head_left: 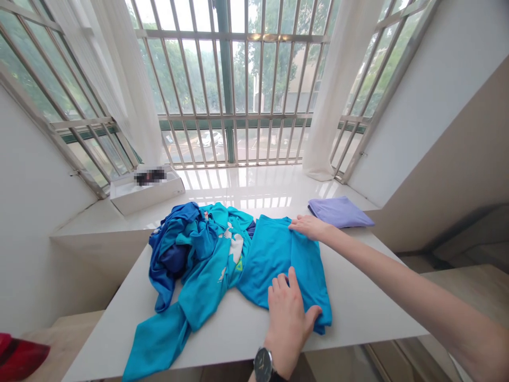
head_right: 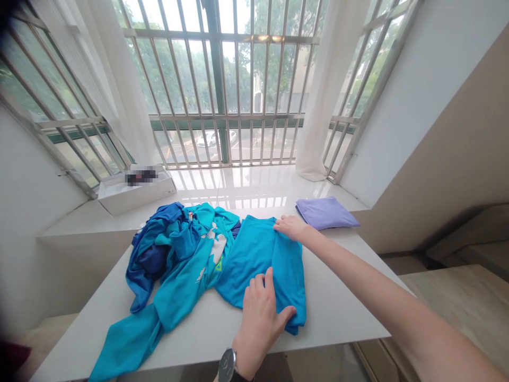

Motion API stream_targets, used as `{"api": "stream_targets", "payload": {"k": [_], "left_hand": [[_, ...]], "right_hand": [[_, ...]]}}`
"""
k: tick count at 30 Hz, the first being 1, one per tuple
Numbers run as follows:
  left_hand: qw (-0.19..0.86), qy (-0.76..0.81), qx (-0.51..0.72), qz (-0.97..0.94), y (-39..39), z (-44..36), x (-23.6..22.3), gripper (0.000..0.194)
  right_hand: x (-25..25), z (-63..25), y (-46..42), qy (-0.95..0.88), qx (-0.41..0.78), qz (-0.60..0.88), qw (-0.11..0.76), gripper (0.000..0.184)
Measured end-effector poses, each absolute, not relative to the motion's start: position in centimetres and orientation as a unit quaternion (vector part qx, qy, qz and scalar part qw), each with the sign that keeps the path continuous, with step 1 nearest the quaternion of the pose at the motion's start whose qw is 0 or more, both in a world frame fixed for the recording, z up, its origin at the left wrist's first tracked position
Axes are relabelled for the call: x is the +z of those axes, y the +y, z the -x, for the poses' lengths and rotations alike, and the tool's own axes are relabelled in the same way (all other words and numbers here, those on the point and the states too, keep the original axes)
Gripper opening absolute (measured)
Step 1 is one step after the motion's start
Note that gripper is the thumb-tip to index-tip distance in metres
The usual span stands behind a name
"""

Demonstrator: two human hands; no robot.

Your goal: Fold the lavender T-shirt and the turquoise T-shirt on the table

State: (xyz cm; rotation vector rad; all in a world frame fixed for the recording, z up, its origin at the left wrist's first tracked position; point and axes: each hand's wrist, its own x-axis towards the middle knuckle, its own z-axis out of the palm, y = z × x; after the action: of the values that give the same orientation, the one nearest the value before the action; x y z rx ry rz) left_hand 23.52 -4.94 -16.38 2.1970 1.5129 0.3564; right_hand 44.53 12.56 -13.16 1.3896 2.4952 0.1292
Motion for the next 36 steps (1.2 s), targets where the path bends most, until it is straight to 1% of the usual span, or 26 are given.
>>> {"api": "stream_targets", "payload": {"k": [3, 8, 11, 15, 19, 22, 25, 27, 30, 32, 34, 36], "left_hand": [[0.234, 0.544, 0.119, -0.797, -4.9, -24.0, -16.5, 0.092], [0.291, 0.515, 0.106, -0.799, -5.1, -24.4, -16.1, 0.081], [0.345, 0.499, 0.138, -0.783, -5.6, -24.5, -16.5, 0.079], [0.413, 0.484, 0.205, -0.743, -5.9, -24.5, -17.6, 0.084], [0.465, 0.481, 0.241, -0.703, -5.5, -24.1, -17.9, 0.091], [0.474, 0.492, 0.278, -0.675, -5.5, -23.9, -17.5, 0.088], [0.454, 0.468, 0.348, -0.674, -5.9, -23.9, -16.9, 0.081], [0.425, 0.430, 0.372, -0.704, -6.3, -24.0, -16.4, 0.080], [0.356, 0.354, 0.332, -0.798, -7.3, -24.4, -15.9, 0.075], [0.296, 0.291, 0.267, -0.870, -8.0, -24.8, -16.0, 0.063], [0.236, 0.234, 0.209, -0.920, -8.7, -25.3, -16.6, 0.045], [0.195, 0.203, 0.180, -0.943, -9.2, -25.6, -17.5, 0.028]], "right_hand": [[-13.0, -44.8, 12.9, 0.871, 0.061, -0.460, 0.163, 0.034], [-12.5, -44.8, 13.1, 0.890, 0.065, -0.415, 0.176, 0.017], [-12.3, -45.0, 13.2, 0.897, 0.056, -0.396, 0.186, 0.018], [-12.3, -45.8, 13.1, 0.900, 0.046, -0.386, 0.198, 0.027], [-12.0, -47.0, 13.0, 0.896, 0.046, -0.392, 0.204, 0.020], [-10.9, -47.9, 12.8, 0.892, 0.060, -0.408, 0.188, 0.015], [-9.6, -48.9, 12.0, 0.887, 0.087, -0.428, 0.150, 0.014], [-9.1, -49.8, 11.1, 0.882, 0.115, -0.442, 0.115, 0.018], [-10.0, -51.5, 8.8, 0.871, 0.152, -0.461, 0.076, 0.026], [-11.6, -53.0, 6.9, 0.864, 0.157, -0.474, 0.062, 0.027], [-13.6, -54.4, 5.0, 0.858, 0.143, -0.490, 0.048, 0.025], [-15.4, -55.8, 3.4, 0.850, 0.121, -0.511, 0.038, 0.024]]}}
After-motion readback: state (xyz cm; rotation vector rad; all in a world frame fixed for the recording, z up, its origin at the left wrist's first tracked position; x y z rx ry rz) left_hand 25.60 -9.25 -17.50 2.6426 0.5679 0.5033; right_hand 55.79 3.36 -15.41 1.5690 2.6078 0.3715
